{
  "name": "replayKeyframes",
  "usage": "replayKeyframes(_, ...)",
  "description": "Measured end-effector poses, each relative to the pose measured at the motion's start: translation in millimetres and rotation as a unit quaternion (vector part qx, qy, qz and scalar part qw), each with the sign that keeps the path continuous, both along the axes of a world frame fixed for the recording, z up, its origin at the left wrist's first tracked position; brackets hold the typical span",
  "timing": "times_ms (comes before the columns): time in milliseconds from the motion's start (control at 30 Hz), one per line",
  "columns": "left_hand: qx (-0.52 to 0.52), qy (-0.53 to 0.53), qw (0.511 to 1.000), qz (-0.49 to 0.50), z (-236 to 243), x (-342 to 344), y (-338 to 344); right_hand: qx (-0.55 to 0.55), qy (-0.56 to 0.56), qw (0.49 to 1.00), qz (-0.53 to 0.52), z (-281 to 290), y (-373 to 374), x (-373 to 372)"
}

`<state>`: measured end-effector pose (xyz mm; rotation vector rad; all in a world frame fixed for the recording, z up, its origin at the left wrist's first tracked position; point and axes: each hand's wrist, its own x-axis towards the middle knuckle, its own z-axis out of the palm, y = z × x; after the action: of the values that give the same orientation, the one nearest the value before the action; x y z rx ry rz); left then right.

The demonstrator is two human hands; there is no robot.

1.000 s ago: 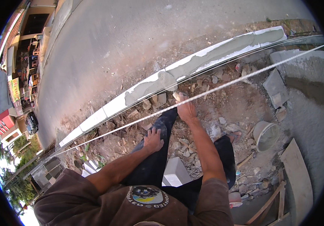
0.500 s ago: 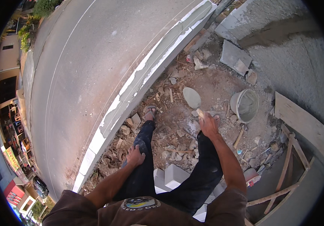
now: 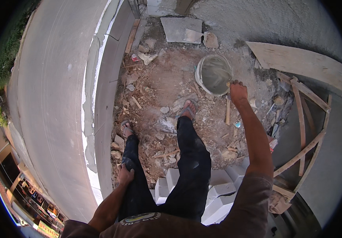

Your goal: The person secures a string line to a metal fence post using a small wooden block as an anchor. They then use a trowel to scoop cement from a bucket and apply it to the top edge of a white curb, smoothing the surface along the string line.

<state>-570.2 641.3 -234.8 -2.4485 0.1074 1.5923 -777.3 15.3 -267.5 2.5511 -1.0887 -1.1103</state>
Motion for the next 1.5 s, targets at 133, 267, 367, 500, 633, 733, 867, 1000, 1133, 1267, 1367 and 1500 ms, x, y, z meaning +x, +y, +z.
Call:
replayKeyframes(133, 0.003, -0.017, 1.0, -0.011, -2.3, -7.3, -25.8, -0.004, -0.003, 1.0, 0.013, -47.6, -28.6, -4.2)
replayKeyframes(267, -0.015, -0.033, 0.999, 0.017, -0.3, -19.9, -44.3, 0.099, -0.048, 0.994, 0.007, -96.5, -24.0, -40.1)
replayKeyframes(367, -0.026, -0.063, 0.997, 0.032, 9.1, -43.3, -52.7, 0.165, -0.123, 0.978, -0.024, -95.0, 2.3, -37.7)
replayKeyframes(500, -0.043, -0.118, 0.992, 0.001, 36.8, -60.1, -74.5, 0.201, -0.206, 0.94, -0.183, -81.4, 28.7, -9.6)
replayKeyframes(633, -0.024, -0.099, 0.993, 0.062, 49.2, -45.5, -83.4, 0.196, -0.363, 0.865, -0.285, -119.9, 53.8, -11.0)
replayKeyframes(733, -0.021, -0.075, 0.993, 0.091, 19.5, -51.8, -34.7, 0.292, -0.451, 0.675, -0.506, -134.8, 58.7, -19.8)
replayKeyframes(867, -0.01, -0.072, 0.996, 0.061, 1.8, -50.5, -15.1, 0.278, -0.518, 0.585, -0.558, -119.6, 71.6, -18.2)
replayKeyframes(1000, -0.056, -0.077, 0.991, 0.094, 4.4, -35.9, 29.5, 0.228, -0.568, 0.625, -0.485, -97.0, 81.0, -38.6)
replayKeyframes(1133, -0.007, -0.054, 0.994, 0.093, 10.5, -27.5, 54.4, 0.196, -0.563, 0.75, -0.288, -50.6, 82.7, -57.2)
replayKeyframes(1267, -0.029, -0.054, 0.988, 0.143, 9.1, -26.6, 84.8, 0.272, -0.498, 0.784, -0.253, 4.3, 102.7, -22.6)
replayKeyframes(1367, -0.035, -0.043, 0.984, 0.171, 12.4, -28.9, 99.7, 0.314, -0.47, 0.82, -0.085, 13.9, 135.4, 39.2)
replayKeyframes(1500, -0.053, -0.022, 0.974, 0.221, 18.1, -30.6, 114.0, 0.416, -0.364, 0.833, 0.015, 28.8, 213.3, 144.4)
